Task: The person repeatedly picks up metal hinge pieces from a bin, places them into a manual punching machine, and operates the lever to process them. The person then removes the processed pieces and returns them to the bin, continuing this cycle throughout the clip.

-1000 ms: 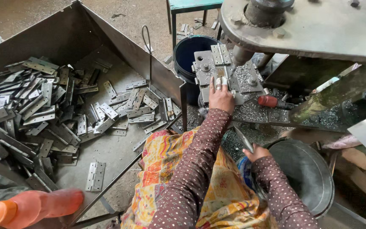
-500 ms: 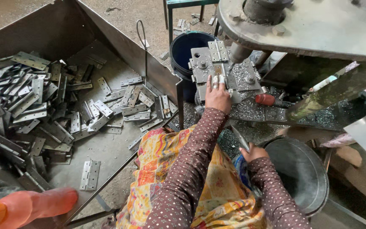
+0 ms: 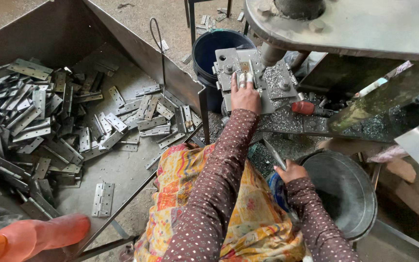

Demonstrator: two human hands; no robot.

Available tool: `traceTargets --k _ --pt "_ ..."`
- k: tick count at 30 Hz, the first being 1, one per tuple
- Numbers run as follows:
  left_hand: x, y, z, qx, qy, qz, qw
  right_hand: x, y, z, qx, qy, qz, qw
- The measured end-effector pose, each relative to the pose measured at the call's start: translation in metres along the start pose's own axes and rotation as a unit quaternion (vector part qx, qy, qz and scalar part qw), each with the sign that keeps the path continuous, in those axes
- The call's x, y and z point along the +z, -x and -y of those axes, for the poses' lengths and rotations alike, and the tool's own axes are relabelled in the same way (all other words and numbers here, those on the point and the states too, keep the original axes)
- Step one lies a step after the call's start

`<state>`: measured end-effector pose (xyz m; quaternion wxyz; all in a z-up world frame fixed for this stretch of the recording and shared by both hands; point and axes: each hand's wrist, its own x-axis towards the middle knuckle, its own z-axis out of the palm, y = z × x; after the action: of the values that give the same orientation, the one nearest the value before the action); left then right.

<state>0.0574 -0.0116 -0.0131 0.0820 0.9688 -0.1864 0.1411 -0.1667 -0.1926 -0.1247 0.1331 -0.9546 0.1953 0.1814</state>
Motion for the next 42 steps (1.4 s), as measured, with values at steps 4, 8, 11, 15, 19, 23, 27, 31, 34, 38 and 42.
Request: traceTargets --k 4,8,11,15,19,23,27,31,34,38,42 --pt "-0.006 0.017 0.0 0.009 0.025 0.015 1.0 0.03 0.008 -0.012 -0.02 0.001 -0.021 1.0" --pt "-0.025 0.008 -0.002 0.018 0.036 0.045 0.998 -0.015 -0.014 -0.004 -0.013 -0.036 0.015 0.999" --pt "-0.025 0.007 0.003 0.006 0.04 0.062 0.997 -0.041 -0.017 0.002 0.006 0.04 0.027 0.999" --pt "-0.018 -0.01 0.005 0.0 0.021 0.086 0.996 -0.025 -0.011 -0.004 -0.002 0.026 0.017 1.0" --pt "-0.018 -0.017 0.007 0.002 0.002 0.049 0.999 0.023 -0.005 -0.008 0.0 -0.001 -0.043 0.999" --pt "-0.024 -0.011 0.009 -0.004 0.021 0.168 0.985 0.008 0.0 -0.002 -0.026 -0.016 -0.017 0.999" --pt "-0.044 0.004 0.009 0.034 0.027 0.124 0.991 -0.069 0.021 0.018 0.005 -0.076 -0.056 0.996" --pt "-0.061 0.077 -0.018 0.076 0.019 0.051 0.996 -0.107 0.043 0.048 -0.06 -0.169 -0.224 0.958" --pt "-0.066 0.116 -0.031 0.069 0.021 -0.088 0.993 -0.113 0.046 0.059 -0.028 -0.139 -0.242 0.96" --pt "-0.06 0.124 -0.025 0.117 0.067 -0.199 0.971 -0.1 0.054 0.049 -0.058 -0.136 -0.31 0.939" --pt "-0.069 0.096 -0.018 0.095 0.188 -0.134 0.968 -0.104 0.047 0.048 -0.063 -0.13 -0.32 0.936"
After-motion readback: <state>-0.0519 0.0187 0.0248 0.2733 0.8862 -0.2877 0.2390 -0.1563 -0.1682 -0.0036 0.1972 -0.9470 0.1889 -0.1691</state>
